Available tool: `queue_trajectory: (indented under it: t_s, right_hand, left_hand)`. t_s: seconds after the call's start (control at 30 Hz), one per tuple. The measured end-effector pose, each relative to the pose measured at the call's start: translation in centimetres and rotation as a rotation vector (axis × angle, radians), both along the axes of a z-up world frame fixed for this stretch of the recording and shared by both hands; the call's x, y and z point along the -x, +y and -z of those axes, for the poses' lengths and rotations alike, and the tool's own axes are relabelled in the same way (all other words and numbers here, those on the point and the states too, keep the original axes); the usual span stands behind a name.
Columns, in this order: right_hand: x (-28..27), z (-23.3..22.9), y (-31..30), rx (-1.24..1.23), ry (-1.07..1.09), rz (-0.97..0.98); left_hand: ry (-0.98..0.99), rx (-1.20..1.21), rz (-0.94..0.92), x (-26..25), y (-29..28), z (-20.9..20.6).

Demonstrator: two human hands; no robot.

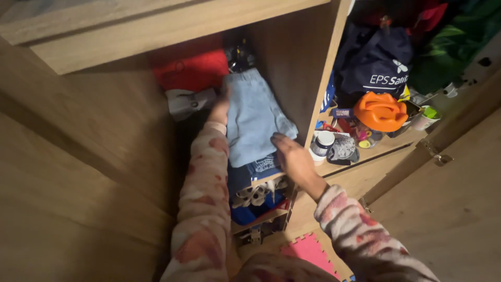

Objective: Organizing and storing folded children's clothes from a bed into a closet.

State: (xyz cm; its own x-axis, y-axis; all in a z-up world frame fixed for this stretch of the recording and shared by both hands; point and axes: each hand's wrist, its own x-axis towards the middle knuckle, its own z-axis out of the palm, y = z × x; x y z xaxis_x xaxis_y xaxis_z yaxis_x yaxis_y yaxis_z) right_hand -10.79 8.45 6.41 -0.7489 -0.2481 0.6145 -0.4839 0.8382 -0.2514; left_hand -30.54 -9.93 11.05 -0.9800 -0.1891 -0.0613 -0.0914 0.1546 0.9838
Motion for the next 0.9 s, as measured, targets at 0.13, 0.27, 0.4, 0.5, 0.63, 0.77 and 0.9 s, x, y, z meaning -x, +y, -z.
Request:
queue_trajectory:
  t_s: [0.13,0.27,0.4,0.5,0.63,0.77,0.9]
  right_hand:
    - [0.0,-0.4,0.1,0.007,-0.002,0.031]
    - [0.3,1.4,0.9,-0.033,0.003,0.049]
    - [0.9,3.4,1.1,-0.119,0.121,0.093]
    - [1.5,4.6,1.5,-0.158,0.185,0.094]
    - [1.3,5.5,1.6,-0.132,0.179,0.074]
    - [1.5,6.6,1.2,-0.188,0.149,0.101]
    - [0.0,5.5,1.0,-0.235,0.164,0.108]
  left_hand:
    - [-0.008,0.57,-0.066,16.4,-5.1,14.9]
    - [0.421,0.916,-0.37,8.7,-2.9,8.3]
    - [0.47,1.246,-0.14,0.8,0.7,2.5]
    - [0.108,1.204,0.382,-4.4,4.2,-0.7]
    - [-0.042,1.312,0.461,-6.1,5.8,0.5]
    - [-0.016,1.375,0.502,-5.5,5.5,1.0]
    - [0.006,1.325,0.556,-4.6,4.9,1.5]
